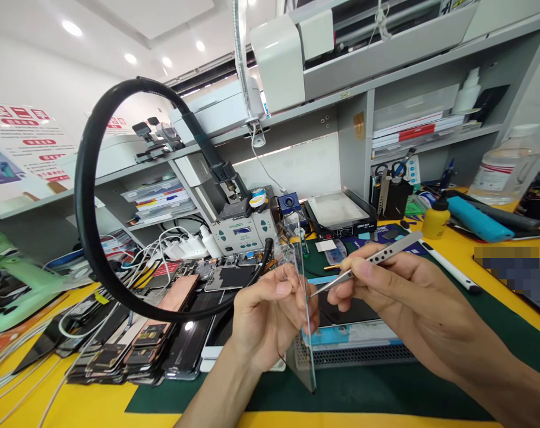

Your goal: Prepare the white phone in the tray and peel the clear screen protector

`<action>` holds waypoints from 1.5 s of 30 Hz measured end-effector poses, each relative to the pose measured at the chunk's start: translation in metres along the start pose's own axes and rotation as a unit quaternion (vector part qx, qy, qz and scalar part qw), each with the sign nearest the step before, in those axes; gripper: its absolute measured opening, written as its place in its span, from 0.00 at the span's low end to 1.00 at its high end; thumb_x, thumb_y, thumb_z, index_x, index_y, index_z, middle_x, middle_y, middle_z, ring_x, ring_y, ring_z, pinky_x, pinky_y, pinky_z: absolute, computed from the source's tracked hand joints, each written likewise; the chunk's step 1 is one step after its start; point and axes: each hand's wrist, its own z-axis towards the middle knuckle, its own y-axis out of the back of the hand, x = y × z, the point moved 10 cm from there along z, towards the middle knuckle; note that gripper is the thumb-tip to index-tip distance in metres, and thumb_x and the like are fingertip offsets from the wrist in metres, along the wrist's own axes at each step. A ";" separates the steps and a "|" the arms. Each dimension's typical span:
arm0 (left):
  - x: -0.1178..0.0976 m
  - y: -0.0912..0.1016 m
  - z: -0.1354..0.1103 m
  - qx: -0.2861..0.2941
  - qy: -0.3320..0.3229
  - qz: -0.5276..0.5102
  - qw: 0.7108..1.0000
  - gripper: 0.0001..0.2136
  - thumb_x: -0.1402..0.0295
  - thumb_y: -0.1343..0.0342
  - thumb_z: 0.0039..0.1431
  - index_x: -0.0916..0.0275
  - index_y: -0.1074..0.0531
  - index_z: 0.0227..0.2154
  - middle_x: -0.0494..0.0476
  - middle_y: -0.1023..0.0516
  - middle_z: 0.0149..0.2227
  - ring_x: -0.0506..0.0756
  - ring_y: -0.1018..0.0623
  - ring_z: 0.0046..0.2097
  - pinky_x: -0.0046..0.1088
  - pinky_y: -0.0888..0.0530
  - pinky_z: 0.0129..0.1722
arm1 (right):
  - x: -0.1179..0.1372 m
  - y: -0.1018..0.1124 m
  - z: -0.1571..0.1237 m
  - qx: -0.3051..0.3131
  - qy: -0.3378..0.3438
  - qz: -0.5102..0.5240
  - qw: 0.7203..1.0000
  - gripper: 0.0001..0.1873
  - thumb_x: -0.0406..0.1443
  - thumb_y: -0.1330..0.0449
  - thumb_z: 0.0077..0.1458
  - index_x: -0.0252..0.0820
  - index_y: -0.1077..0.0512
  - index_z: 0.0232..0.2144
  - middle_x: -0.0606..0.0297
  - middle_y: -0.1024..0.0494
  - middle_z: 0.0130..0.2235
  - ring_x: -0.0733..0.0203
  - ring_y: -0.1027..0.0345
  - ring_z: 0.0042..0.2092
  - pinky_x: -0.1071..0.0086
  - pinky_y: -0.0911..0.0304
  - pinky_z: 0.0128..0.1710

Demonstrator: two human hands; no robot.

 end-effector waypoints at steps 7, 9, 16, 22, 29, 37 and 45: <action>0.000 -0.002 -0.001 0.003 -0.001 -0.004 1.000 0.02 0.73 0.42 0.49 0.66 0.28 0.26 0.53 0.28 0.23 0.50 0.28 0.23 0.26 0.29 0.24 | -0.002 0.000 0.000 -0.005 -0.003 0.001 1.000 0.10 0.43 0.32 0.56 0.41 0.19 0.31 0.60 0.20 0.29 0.56 0.24 0.35 0.65 0.27 0.37; 0.000 -0.002 -0.001 0.008 -0.001 -0.008 1.000 0.02 0.73 0.43 0.49 0.66 0.28 0.26 0.54 0.28 0.23 0.51 0.28 0.24 0.26 0.28 0.24 | -0.002 0.000 0.001 -0.003 -0.004 0.005 1.000 0.10 0.42 0.32 0.56 0.41 0.19 0.31 0.61 0.21 0.29 0.57 0.25 0.34 0.66 0.27 0.36; -0.001 -0.001 0.000 0.007 -0.004 -0.009 1.000 0.02 0.74 0.43 0.49 0.67 0.27 0.27 0.55 0.27 0.23 0.51 0.27 0.24 0.26 0.28 0.23 | -0.004 0.002 -0.002 0.003 -0.005 0.006 1.000 0.09 0.41 0.33 0.58 0.42 0.19 0.32 0.62 0.21 0.30 0.59 0.25 0.35 0.68 0.28 0.37; -0.001 -0.002 -0.001 0.013 -0.007 -0.007 1.000 0.02 0.74 0.43 0.50 0.67 0.27 0.27 0.54 0.27 0.23 0.51 0.27 0.24 0.26 0.29 0.24 | -0.001 0.000 -0.001 0.003 0.001 0.015 1.000 0.08 0.40 0.33 0.58 0.43 0.19 0.31 0.64 0.21 0.30 0.60 0.24 0.35 0.70 0.27 0.38; -0.002 -0.003 0.001 0.024 -0.013 -0.009 1.000 0.02 0.74 0.44 0.50 0.67 0.27 0.27 0.55 0.27 0.23 0.52 0.26 0.24 0.26 0.28 0.24 | -0.001 -0.001 -0.001 0.010 0.001 0.021 1.000 0.08 0.40 0.34 0.59 0.42 0.19 0.33 0.63 0.20 0.31 0.60 0.24 0.36 0.70 0.27 0.39; -0.002 -0.002 0.001 0.024 -0.013 -0.001 1.000 0.03 0.74 0.45 0.50 0.67 0.27 0.27 0.56 0.27 0.23 0.52 0.26 0.24 0.27 0.28 0.24 | -0.002 0.000 -0.001 0.011 -0.001 0.015 1.000 0.09 0.40 0.35 0.60 0.41 0.20 0.33 0.63 0.19 0.31 0.60 0.23 0.36 0.70 0.27 0.39; -0.001 -0.001 0.000 0.026 -0.011 -0.005 1.000 0.02 0.74 0.44 0.50 0.67 0.27 0.27 0.55 0.27 0.23 0.52 0.25 0.24 0.26 0.28 0.24 | -0.001 -0.002 -0.001 0.019 -0.001 0.012 1.000 0.08 0.40 0.35 0.60 0.42 0.19 0.34 0.62 0.19 0.30 0.60 0.23 0.35 0.70 0.27 0.38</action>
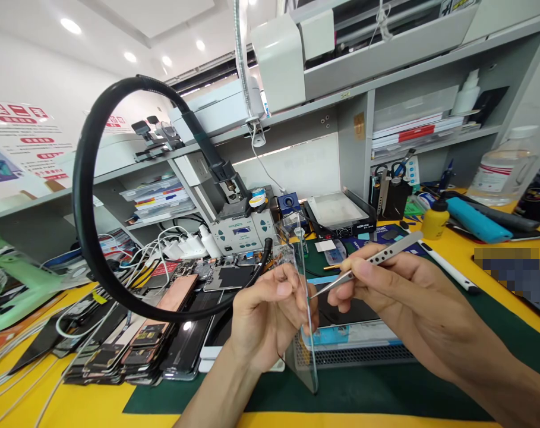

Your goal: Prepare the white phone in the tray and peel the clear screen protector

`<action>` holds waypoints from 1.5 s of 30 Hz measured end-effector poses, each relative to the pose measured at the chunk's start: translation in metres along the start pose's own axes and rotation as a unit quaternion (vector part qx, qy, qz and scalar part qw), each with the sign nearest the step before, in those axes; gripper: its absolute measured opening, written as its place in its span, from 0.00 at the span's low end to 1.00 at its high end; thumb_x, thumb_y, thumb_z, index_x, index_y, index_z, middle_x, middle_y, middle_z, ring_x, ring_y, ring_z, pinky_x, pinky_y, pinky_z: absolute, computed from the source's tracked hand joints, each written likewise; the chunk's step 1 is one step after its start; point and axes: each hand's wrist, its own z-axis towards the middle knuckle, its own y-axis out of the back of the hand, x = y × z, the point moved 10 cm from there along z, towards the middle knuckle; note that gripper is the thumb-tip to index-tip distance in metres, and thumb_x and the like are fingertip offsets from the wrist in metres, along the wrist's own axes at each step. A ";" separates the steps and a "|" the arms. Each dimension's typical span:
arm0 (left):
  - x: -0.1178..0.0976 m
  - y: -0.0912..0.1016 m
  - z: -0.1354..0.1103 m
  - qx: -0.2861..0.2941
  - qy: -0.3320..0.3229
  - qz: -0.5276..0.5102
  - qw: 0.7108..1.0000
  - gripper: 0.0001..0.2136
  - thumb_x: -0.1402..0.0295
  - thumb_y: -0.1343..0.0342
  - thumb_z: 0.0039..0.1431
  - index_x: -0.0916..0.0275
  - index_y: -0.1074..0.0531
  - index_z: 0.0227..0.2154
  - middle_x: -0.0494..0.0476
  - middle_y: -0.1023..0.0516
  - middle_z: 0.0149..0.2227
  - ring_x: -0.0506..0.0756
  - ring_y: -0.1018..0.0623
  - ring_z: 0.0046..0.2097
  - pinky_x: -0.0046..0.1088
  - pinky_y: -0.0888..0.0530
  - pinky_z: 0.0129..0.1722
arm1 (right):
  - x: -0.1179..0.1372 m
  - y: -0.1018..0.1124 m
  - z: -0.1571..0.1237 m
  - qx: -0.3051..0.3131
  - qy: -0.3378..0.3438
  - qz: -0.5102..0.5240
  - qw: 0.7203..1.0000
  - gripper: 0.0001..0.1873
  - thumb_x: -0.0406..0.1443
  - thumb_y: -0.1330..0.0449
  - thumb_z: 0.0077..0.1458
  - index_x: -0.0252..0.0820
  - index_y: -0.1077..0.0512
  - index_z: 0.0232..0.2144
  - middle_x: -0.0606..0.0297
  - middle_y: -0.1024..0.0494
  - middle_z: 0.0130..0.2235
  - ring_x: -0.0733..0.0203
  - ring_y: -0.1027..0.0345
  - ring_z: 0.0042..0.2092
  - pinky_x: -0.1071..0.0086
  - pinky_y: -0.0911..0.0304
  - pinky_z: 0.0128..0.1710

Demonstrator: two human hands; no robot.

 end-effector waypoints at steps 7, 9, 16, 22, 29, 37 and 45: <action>0.000 0.000 0.000 -0.005 -0.001 0.007 1.000 0.03 0.74 0.44 0.50 0.67 0.27 0.27 0.55 0.27 0.23 0.52 0.26 0.24 0.26 0.28 0.23 | -0.001 0.000 0.001 -0.005 -0.001 0.006 1.000 0.08 0.40 0.34 0.59 0.43 0.19 0.34 0.64 0.19 0.30 0.60 0.23 0.35 0.70 0.27 0.38; -0.001 -0.001 0.001 -0.004 -0.003 0.005 1.000 0.02 0.74 0.44 0.50 0.67 0.27 0.27 0.55 0.27 0.23 0.52 0.25 0.24 0.26 0.28 0.23 | -0.002 -0.001 0.002 -0.003 -0.004 0.002 1.000 0.08 0.40 0.35 0.60 0.43 0.19 0.34 0.63 0.19 0.30 0.60 0.23 0.35 0.70 0.27 0.38; -0.001 0.000 0.000 -0.009 -0.002 0.005 1.000 0.02 0.74 0.45 0.50 0.67 0.27 0.27 0.55 0.28 0.23 0.52 0.26 0.25 0.26 0.28 0.23 | 0.000 0.000 0.000 0.001 0.001 -0.007 1.000 0.08 0.41 0.35 0.60 0.42 0.20 0.34 0.62 0.19 0.31 0.59 0.23 0.36 0.68 0.27 0.39; -0.001 0.000 0.000 -0.009 -0.005 0.011 1.000 0.02 0.74 0.44 0.51 0.67 0.27 0.27 0.55 0.27 0.23 0.52 0.26 0.24 0.26 0.28 0.23 | 0.000 0.002 0.000 -0.009 0.000 -0.015 1.000 0.09 0.41 0.35 0.60 0.42 0.20 0.33 0.62 0.19 0.30 0.59 0.23 0.36 0.68 0.28 0.38; -0.001 0.001 0.000 -0.013 -0.007 0.014 1.000 0.02 0.74 0.44 0.50 0.67 0.28 0.27 0.55 0.27 0.24 0.52 0.26 0.24 0.26 0.28 0.23 | 0.001 0.001 -0.002 -0.007 0.004 -0.024 1.000 0.09 0.42 0.34 0.59 0.42 0.20 0.32 0.62 0.19 0.31 0.58 0.23 0.36 0.67 0.28 0.38; -0.002 0.000 0.000 -0.018 -0.007 0.012 1.000 0.02 0.74 0.43 0.49 0.67 0.28 0.27 0.54 0.27 0.24 0.51 0.26 0.24 0.26 0.28 0.23 | 0.003 -0.001 0.000 -0.010 0.006 -0.033 0.999 0.10 0.42 0.34 0.58 0.41 0.21 0.32 0.61 0.19 0.30 0.57 0.24 0.35 0.67 0.27 0.37; -0.003 -0.001 0.000 -0.008 -0.013 0.017 1.000 0.02 0.73 0.44 0.50 0.66 0.28 0.27 0.54 0.27 0.24 0.52 0.25 0.24 0.26 0.28 0.23 | 0.004 0.000 0.000 -0.005 0.016 -0.030 0.999 0.09 0.41 0.35 0.60 0.41 0.21 0.33 0.62 0.19 0.31 0.58 0.23 0.35 0.68 0.27 0.37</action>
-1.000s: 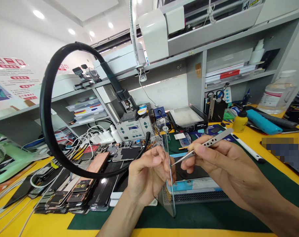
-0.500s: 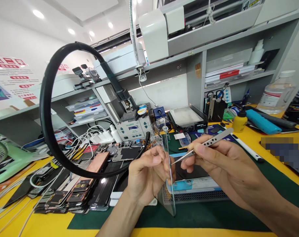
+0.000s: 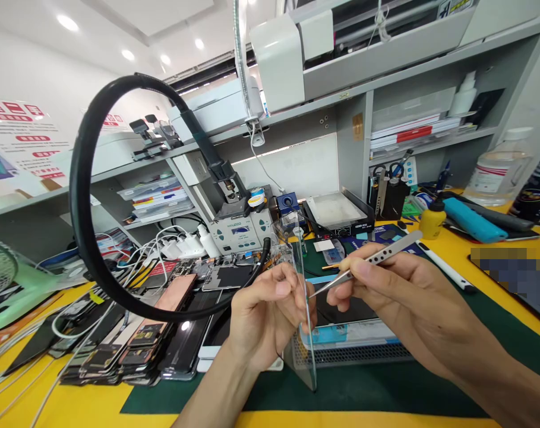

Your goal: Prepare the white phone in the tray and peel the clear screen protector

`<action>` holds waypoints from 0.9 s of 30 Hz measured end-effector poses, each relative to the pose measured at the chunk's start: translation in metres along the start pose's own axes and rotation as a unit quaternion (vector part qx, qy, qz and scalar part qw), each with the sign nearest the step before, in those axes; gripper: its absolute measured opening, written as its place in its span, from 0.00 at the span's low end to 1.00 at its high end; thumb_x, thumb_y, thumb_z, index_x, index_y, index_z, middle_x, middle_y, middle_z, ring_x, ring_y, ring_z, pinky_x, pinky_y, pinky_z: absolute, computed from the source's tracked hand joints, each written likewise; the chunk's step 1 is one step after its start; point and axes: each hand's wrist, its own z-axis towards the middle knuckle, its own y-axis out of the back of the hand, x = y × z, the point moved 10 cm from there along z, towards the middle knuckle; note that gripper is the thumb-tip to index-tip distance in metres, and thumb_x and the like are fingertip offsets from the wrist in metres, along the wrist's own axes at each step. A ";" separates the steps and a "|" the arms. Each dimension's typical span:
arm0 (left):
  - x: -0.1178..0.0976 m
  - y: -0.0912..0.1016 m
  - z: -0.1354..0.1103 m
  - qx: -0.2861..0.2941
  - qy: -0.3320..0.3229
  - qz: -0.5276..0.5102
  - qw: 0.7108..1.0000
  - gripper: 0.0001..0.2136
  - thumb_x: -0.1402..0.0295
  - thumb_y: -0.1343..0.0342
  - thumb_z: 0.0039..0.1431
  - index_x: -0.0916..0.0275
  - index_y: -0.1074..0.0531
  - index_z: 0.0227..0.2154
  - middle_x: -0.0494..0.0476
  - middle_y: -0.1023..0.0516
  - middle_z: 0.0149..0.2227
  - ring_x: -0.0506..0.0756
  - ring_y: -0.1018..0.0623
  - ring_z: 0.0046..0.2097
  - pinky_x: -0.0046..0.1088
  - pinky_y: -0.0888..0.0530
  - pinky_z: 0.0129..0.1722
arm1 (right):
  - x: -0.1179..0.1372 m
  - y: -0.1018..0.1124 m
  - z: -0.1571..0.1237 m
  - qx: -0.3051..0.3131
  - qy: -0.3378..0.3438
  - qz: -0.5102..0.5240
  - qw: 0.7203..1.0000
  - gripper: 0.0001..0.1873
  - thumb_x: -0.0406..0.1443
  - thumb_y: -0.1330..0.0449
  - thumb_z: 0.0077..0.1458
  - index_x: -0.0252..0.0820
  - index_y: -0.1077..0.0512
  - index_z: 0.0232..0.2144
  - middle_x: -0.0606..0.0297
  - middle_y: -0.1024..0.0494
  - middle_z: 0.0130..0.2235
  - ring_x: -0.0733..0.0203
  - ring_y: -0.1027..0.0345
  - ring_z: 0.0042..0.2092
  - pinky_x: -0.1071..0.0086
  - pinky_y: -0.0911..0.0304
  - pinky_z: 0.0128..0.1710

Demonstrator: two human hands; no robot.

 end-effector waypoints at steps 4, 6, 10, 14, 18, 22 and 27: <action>0.000 -0.001 0.000 -0.003 0.003 -0.003 1.000 0.02 0.74 0.43 0.50 0.67 0.28 0.27 0.55 0.27 0.24 0.52 0.25 0.24 0.26 0.27 0.23 | -0.002 0.001 0.000 -0.001 -0.006 -0.003 1.000 0.09 0.41 0.35 0.60 0.41 0.22 0.32 0.62 0.19 0.30 0.58 0.23 0.35 0.68 0.27 0.37; 0.000 0.000 0.000 -0.009 0.005 -0.002 1.000 0.02 0.74 0.43 0.50 0.67 0.28 0.27 0.55 0.27 0.24 0.52 0.25 0.24 0.26 0.27 0.23 | -0.002 0.001 0.000 -0.003 -0.008 -0.005 1.000 0.09 0.41 0.34 0.59 0.41 0.21 0.32 0.61 0.19 0.30 0.57 0.24 0.35 0.67 0.27 0.37; 0.000 0.003 0.000 -0.012 0.004 0.001 1.000 0.02 0.73 0.43 0.49 0.67 0.28 0.27 0.55 0.27 0.24 0.52 0.25 0.24 0.26 0.27 0.23 | -0.001 0.002 -0.001 -0.004 -0.006 -0.005 1.000 0.09 0.41 0.34 0.58 0.40 0.21 0.32 0.61 0.19 0.30 0.56 0.23 0.34 0.66 0.27 0.37; -0.001 0.002 -0.001 -0.016 0.001 0.010 1.000 0.02 0.72 0.42 0.49 0.66 0.28 0.26 0.55 0.27 0.24 0.52 0.26 0.24 0.26 0.28 0.22 | -0.002 0.002 -0.001 -0.009 -0.010 -0.006 1.000 0.09 0.41 0.33 0.58 0.41 0.20 0.33 0.60 0.19 0.30 0.56 0.23 0.34 0.66 0.27 0.36; -0.017 0.007 -0.007 -0.089 -0.071 0.097 0.989 0.03 0.72 0.40 0.52 0.65 0.27 0.26 0.54 0.25 0.25 0.50 0.28 0.24 0.25 0.28 0.24 | 0.006 0.014 -0.001 -0.057 0.021 0.010 0.998 0.07 0.40 0.33 0.57 0.42 0.19 0.31 0.61 0.18 0.29 0.58 0.23 0.33 0.68 0.26 0.35; -0.038 0.005 -0.018 -0.150 -0.168 0.187 0.956 0.03 0.72 0.38 0.55 0.64 0.25 0.28 0.54 0.21 0.30 0.49 0.26 0.25 0.25 0.27 0.27 | 0.015 0.025 0.000 -0.094 0.045 0.024 0.994 0.07 0.41 0.33 0.57 0.44 0.19 0.32 0.61 0.17 0.29 0.58 0.23 0.33 0.69 0.27 0.36; -0.039 0.003 -0.023 -0.183 -0.183 0.210 0.943 0.03 0.72 0.35 0.54 0.63 0.24 0.27 0.53 0.19 0.30 0.51 0.22 0.26 0.26 0.25 0.29 | 0.009 0.025 0.002 -0.088 0.020 0.031 0.995 0.07 0.40 0.34 0.58 0.43 0.19 0.32 0.62 0.17 0.31 0.57 0.22 0.38 0.68 0.27 0.43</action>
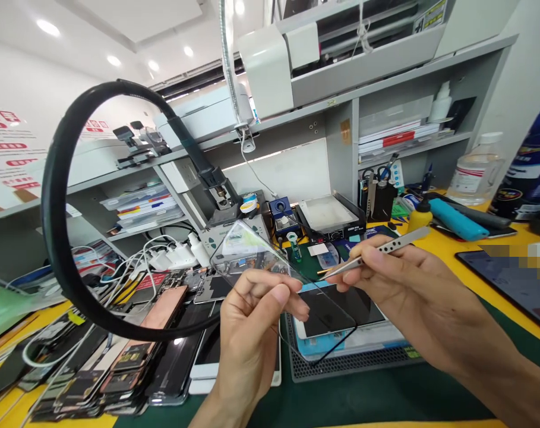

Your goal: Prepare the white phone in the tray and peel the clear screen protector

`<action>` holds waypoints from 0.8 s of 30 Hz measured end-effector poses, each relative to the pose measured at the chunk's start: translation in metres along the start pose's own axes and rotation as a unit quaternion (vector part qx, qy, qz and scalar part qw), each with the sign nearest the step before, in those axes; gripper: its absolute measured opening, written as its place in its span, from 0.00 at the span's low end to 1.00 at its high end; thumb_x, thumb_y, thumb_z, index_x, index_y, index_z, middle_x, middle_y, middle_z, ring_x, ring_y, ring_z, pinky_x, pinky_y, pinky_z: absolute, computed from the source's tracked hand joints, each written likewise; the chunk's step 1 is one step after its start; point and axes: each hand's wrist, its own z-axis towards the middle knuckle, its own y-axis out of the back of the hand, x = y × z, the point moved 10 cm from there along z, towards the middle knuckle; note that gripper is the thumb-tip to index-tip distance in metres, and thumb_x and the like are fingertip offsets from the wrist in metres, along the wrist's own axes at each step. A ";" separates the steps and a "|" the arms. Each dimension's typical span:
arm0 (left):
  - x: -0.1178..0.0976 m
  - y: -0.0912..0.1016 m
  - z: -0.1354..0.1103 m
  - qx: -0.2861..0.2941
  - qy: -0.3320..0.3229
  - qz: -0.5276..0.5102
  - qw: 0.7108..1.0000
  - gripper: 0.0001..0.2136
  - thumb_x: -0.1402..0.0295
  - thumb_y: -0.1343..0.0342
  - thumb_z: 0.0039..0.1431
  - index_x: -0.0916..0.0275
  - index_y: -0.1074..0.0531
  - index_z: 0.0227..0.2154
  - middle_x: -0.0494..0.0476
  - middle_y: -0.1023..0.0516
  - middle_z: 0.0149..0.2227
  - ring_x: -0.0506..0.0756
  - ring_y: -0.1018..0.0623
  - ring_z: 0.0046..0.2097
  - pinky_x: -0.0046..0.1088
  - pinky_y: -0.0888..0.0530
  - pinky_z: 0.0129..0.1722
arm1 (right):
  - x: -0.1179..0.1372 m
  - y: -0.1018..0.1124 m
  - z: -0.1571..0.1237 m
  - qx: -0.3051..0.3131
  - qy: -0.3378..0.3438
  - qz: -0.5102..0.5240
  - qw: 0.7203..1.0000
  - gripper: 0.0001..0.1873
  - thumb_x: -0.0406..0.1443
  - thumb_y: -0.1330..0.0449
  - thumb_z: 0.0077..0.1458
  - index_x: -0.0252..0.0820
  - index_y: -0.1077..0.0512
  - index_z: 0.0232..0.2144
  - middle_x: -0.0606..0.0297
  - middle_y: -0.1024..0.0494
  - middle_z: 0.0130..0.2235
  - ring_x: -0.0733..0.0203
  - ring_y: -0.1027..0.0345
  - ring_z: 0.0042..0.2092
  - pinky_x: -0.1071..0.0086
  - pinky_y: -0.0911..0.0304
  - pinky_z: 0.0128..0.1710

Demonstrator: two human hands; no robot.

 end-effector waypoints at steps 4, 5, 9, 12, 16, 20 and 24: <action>0.001 -0.002 -0.003 0.002 0.002 0.013 1.000 0.05 0.71 0.34 0.53 0.62 0.25 0.26 0.52 0.19 0.29 0.52 0.21 0.26 0.28 0.24 0.32 | -0.003 -0.001 0.001 0.016 -0.010 -0.006 1.000 0.09 0.41 0.34 0.58 0.43 0.19 0.31 0.61 0.17 0.32 0.56 0.22 0.40 0.67 0.28 0.44; 0.001 -0.003 -0.004 0.002 0.001 0.014 1.000 0.05 0.71 0.34 0.53 0.62 0.25 0.26 0.52 0.19 0.29 0.52 0.20 0.26 0.28 0.24 0.31 | -0.003 -0.001 0.001 0.016 -0.011 -0.005 1.000 0.09 0.41 0.34 0.58 0.42 0.19 0.31 0.60 0.17 0.32 0.56 0.22 0.40 0.66 0.28 0.44; 0.001 -0.003 -0.006 0.000 -0.004 0.017 1.000 0.05 0.71 0.35 0.54 0.62 0.25 0.26 0.52 0.20 0.29 0.52 0.21 0.26 0.27 0.23 0.28 | -0.003 0.002 0.002 0.008 -0.015 0.003 1.000 0.09 0.42 0.33 0.57 0.42 0.19 0.31 0.60 0.17 0.31 0.55 0.22 0.38 0.65 0.27 0.42; 0.002 -0.005 -0.006 0.006 -0.008 0.014 1.000 0.04 0.72 0.35 0.54 0.62 0.24 0.26 0.52 0.20 0.28 0.52 0.21 0.26 0.25 0.24 0.24 | -0.004 0.002 0.002 0.008 -0.023 0.003 1.000 0.09 0.42 0.33 0.56 0.42 0.19 0.32 0.60 0.17 0.31 0.54 0.22 0.38 0.65 0.27 0.40; 0.002 -0.005 -0.007 0.011 -0.011 0.025 1.000 0.04 0.72 0.35 0.54 0.62 0.24 0.27 0.52 0.20 0.29 0.52 0.21 0.26 0.23 0.24 0.22 | -0.005 -0.001 0.002 0.015 -0.030 0.011 0.999 0.08 0.41 0.33 0.57 0.42 0.19 0.32 0.61 0.17 0.32 0.57 0.22 0.37 0.67 0.28 0.40; 0.003 -0.004 -0.007 0.015 -0.006 0.031 0.999 0.04 0.71 0.35 0.54 0.62 0.24 0.27 0.53 0.20 0.29 0.52 0.21 0.27 0.23 0.24 0.21 | -0.006 -0.004 0.002 0.023 -0.033 0.012 0.999 0.08 0.40 0.34 0.58 0.42 0.19 0.31 0.61 0.16 0.32 0.58 0.22 0.36 0.68 0.28 0.39; 0.003 -0.004 -0.007 0.015 -0.003 0.025 1.000 0.04 0.71 0.34 0.54 0.62 0.24 0.27 0.53 0.21 0.29 0.52 0.21 0.26 0.22 0.24 0.21 | -0.007 -0.005 0.001 0.026 -0.034 0.017 0.999 0.09 0.40 0.35 0.60 0.41 0.19 0.31 0.60 0.16 0.32 0.59 0.22 0.37 0.70 0.28 0.39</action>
